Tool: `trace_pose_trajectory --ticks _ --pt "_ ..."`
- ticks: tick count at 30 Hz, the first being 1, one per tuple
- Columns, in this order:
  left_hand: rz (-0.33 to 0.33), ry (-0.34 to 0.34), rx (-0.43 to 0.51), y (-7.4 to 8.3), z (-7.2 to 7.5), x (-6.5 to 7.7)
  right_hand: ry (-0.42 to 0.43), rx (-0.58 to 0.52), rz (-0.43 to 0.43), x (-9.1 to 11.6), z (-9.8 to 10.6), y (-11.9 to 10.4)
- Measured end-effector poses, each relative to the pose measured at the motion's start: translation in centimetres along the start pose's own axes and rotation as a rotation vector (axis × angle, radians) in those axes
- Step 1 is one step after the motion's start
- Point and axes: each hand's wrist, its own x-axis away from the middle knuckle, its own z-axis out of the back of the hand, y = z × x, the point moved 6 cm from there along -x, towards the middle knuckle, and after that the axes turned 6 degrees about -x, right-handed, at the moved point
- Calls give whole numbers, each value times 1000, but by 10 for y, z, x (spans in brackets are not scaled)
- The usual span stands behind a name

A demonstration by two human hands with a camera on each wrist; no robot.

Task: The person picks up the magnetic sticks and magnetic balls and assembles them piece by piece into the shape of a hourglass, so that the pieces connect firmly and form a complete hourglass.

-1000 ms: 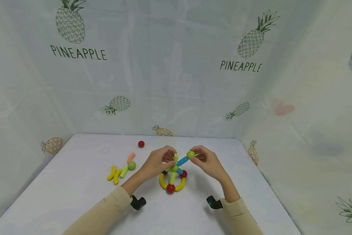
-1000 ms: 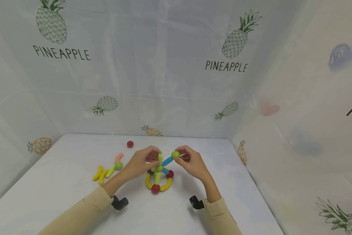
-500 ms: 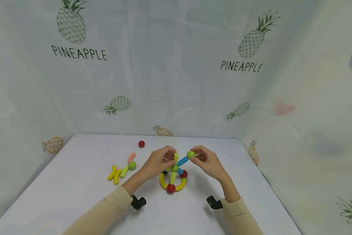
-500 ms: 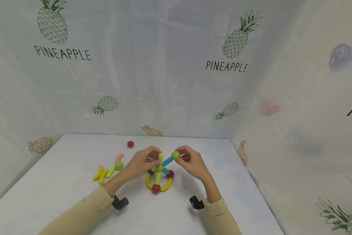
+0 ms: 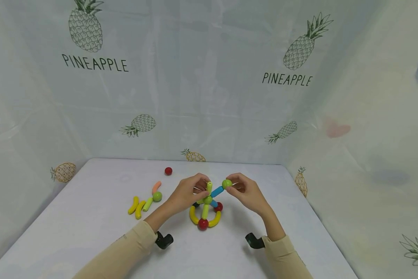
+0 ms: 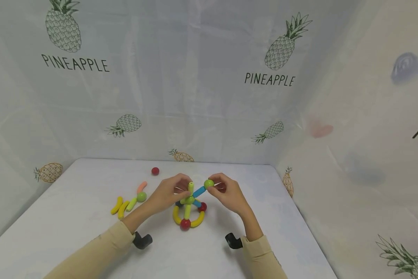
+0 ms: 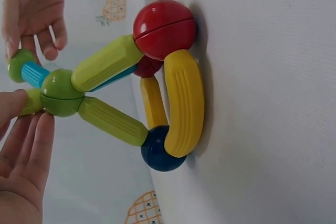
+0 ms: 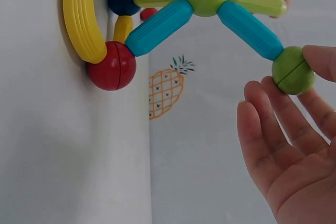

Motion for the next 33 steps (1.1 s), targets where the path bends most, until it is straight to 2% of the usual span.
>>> trace_pose_trajectory --ticks 8,12,17,25,28,33 --pt "-20 -24 -35 -3 8 1 6 0 -22 0 -1 -1" --pt "-39 -30 -72 -10 23 -2 6 7 -22 0 -1 -1" --pt "-58 -22 -137 -24 48 -10 9 19 -4 0 -1 -1" --pt "-39 -11 -216 -63 86 -23 8 14 -5 0 -1 0" --pt "-10 -31 -226 -83 95 -26 11 14 -10 0 -1 0" --pt "35 -75 -294 -116 103 -31 11 8 -8 1 -1 -1"
